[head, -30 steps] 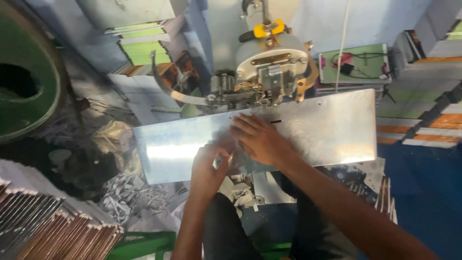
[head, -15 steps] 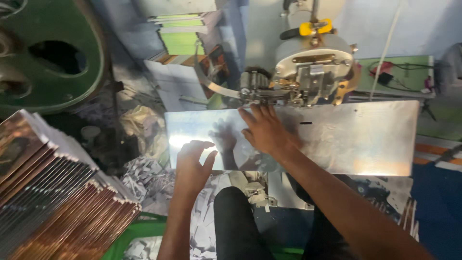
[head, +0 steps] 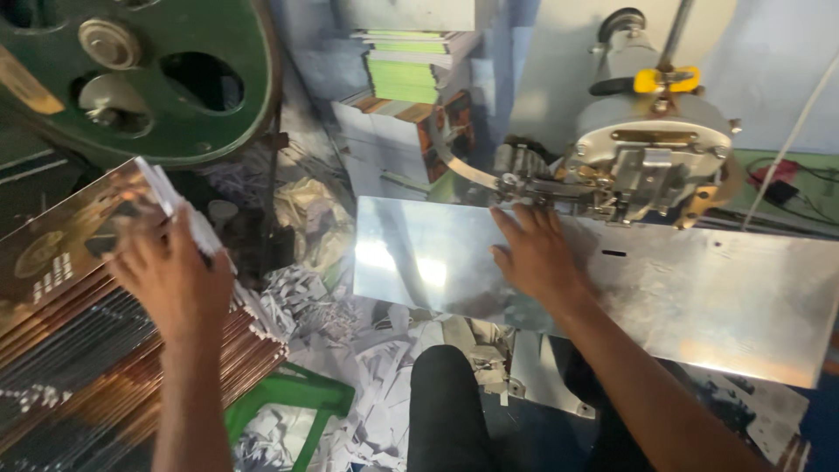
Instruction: The person repeatedly places book covers onto a binding machine, presses the handle to secure the binding, and then removes the finished books. The process is repeated for multiple copies.
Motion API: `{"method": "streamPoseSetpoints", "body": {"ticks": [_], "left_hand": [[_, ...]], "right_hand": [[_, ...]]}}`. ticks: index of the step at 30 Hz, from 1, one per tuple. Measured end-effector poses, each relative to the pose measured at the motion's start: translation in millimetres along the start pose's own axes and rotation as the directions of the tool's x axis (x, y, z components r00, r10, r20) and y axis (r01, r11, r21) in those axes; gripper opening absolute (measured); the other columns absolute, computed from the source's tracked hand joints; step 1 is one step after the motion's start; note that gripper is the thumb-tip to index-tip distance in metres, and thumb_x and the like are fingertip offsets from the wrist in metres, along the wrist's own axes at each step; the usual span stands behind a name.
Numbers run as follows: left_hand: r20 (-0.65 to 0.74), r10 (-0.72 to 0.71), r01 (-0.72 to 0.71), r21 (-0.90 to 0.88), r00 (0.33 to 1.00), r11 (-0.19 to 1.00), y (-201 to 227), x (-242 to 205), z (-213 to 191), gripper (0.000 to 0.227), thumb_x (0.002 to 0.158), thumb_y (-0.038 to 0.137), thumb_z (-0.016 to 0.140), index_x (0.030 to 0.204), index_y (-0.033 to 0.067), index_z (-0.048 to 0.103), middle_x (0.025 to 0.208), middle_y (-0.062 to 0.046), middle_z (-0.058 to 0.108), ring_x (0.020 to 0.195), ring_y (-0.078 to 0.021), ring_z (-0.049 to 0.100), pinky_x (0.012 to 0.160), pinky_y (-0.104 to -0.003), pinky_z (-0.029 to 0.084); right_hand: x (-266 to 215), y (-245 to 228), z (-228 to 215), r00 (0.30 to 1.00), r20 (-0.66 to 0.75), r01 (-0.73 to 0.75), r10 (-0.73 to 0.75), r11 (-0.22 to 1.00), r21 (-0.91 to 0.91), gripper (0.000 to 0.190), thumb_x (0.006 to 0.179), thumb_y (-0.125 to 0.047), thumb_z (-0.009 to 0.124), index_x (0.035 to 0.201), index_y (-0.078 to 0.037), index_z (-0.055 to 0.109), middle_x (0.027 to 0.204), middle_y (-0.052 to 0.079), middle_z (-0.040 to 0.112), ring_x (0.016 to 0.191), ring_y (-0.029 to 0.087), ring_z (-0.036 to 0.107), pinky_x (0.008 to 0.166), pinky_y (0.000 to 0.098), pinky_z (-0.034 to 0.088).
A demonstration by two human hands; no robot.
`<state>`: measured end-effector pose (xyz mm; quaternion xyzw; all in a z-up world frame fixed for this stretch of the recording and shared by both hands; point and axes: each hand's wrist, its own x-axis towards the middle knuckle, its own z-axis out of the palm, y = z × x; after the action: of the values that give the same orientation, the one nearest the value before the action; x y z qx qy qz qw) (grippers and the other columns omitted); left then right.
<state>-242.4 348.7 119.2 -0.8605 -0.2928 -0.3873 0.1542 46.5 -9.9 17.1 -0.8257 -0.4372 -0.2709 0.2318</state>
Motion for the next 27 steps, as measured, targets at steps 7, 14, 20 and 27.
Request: {"method": "streamPoseSetpoints", "body": {"ticks": [7,14,20,27], "left_hand": [[0.072,-0.189,0.191,-0.018,0.979,0.981,-90.8,12.6,13.2,0.119,0.073,0.046,0.084,0.167,0.0030,0.026,0.168,-0.034,0.026,0.158,-0.0461,0.010,0.117,-0.073,0.006],[0.138,-0.167,0.155,0.088,0.976,0.984,-115.7,-1.0,23.5,0.081,0.085,0.062,0.083,0.136,0.0015,0.065,0.134,-0.025,0.062,0.134,-0.0444,0.051,0.116,-0.066,0.027],[-0.039,-0.050,0.052,0.052,0.998,0.997,-104.6,-10.4,17.5,0.055,0.083,0.042,0.086,0.128,0.0120,0.074,0.121,-0.013,0.065,0.122,-0.0380,0.054,0.103,-0.057,0.034],[-0.152,0.017,-0.005,0.084,0.988,0.996,-84.8,-18.7,18.7,0.025,0.099,0.020,0.076,0.123,0.0188,0.078,0.108,-0.003,0.062,0.117,-0.0291,0.055,0.104,-0.048,0.036]], "right_hand": [[0.3,-4.0,-2.2,0.999,0.032,-0.006,0.008,0.998,-0.060,0.065,0.083,-0.034,0.074,0.142,-0.012,0.059,0.136,0.016,0.056,0.130,0.035,0.050,0.113,0.0500,0.035],[-1.3,-2.9,5.4,0.999,-0.020,0.026,-0.027,0.996,-0.081,0.065,0.085,-0.036,0.073,0.143,-0.010,0.059,0.135,0.018,0.056,0.128,0.037,0.050,0.115,0.0520,0.035],[-2.9,-7.4,10.3,0.997,-0.059,0.041,-0.047,0.994,-0.097,0.064,0.084,-0.033,0.073,0.141,-0.007,0.060,0.139,0.024,0.053,0.128,0.041,0.049,0.116,0.0543,0.035],[-0.4,-37.9,29.8,0.998,-0.064,-0.017,0.021,0.998,0.068,0.054,0.086,-0.022,0.071,0.134,0.000,0.062,0.149,0.026,0.049,0.140,0.042,0.046,0.119,0.0512,0.035]]}}
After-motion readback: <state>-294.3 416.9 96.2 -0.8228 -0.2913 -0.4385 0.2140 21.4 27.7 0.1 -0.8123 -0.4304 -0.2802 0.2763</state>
